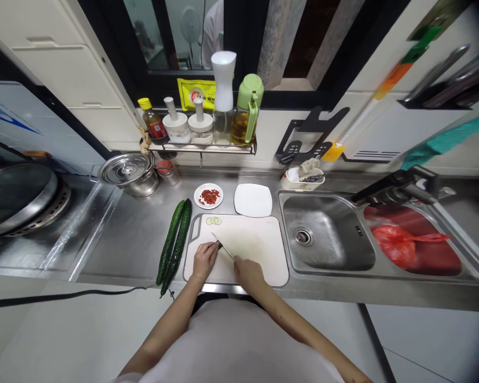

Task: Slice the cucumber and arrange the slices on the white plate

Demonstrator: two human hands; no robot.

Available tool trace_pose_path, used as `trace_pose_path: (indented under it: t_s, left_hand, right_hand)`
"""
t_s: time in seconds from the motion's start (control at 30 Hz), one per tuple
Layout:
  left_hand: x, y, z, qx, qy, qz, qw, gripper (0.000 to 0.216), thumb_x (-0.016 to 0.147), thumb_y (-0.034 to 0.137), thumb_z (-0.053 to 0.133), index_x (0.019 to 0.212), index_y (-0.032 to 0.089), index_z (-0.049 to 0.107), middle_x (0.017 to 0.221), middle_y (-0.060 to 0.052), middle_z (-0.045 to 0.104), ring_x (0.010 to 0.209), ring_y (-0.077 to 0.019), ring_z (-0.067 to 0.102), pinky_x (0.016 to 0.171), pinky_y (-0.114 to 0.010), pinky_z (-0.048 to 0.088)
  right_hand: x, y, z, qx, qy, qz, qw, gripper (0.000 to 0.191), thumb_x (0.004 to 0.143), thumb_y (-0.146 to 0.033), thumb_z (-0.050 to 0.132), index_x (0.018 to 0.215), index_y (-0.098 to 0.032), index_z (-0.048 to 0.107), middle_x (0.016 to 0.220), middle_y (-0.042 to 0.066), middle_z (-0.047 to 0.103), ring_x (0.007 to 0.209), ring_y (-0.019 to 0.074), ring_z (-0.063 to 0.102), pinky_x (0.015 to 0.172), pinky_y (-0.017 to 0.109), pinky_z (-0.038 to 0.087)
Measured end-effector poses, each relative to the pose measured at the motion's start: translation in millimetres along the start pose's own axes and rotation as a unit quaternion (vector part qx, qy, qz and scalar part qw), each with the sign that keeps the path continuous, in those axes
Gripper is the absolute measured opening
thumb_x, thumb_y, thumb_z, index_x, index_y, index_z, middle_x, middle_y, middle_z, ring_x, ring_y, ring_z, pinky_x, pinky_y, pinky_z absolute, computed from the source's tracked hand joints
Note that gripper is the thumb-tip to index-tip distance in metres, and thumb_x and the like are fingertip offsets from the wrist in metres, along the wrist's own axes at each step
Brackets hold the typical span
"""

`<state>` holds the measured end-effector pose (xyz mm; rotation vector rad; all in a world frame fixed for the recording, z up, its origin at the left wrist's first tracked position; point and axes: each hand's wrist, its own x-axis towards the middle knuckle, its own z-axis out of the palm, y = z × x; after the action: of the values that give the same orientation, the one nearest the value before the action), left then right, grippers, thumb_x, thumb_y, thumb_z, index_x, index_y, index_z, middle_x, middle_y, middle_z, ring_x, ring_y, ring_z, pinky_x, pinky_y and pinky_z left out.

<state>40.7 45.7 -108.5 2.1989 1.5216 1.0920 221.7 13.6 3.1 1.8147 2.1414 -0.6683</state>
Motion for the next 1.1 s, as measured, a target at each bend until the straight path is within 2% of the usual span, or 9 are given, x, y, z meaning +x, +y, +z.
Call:
trace_pose_path:
  t_s: [0.33,1.1]
  left_hand:
    - [1,-1,1,0.022,0.000,0.008,1.000,0.021,0.093,0.021,0.049,0.102,0.020,0.067,0.097,-0.008,0.067,0.091,-0.0187,0.059,0.081,-0.033,0.050]
    - [0,-3,2,0.011,-0.018,-0.003,1.000,0.023,0.093,0.021,0.046,0.102,0.020,0.067,0.100,-0.008,0.067,0.093,-0.0194,0.059,0.083,-0.036,0.050]
  right_hand:
    - [2,-10,1,-0.029,-0.013,-0.006,0.999,0.027,0.094,-0.014,0.032,0.109,-0.016,0.054,0.089,0.014,0.071,0.088,0.0230,0.069,0.069,0.028,0.047]
    - [12,-18,-5,-0.026,-0.035,-0.012,0.999,0.026,0.092,-0.010,0.037,0.111,-0.014,0.054,0.091,0.015,0.070,0.091,0.0235,0.069,0.071,0.030,0.050]
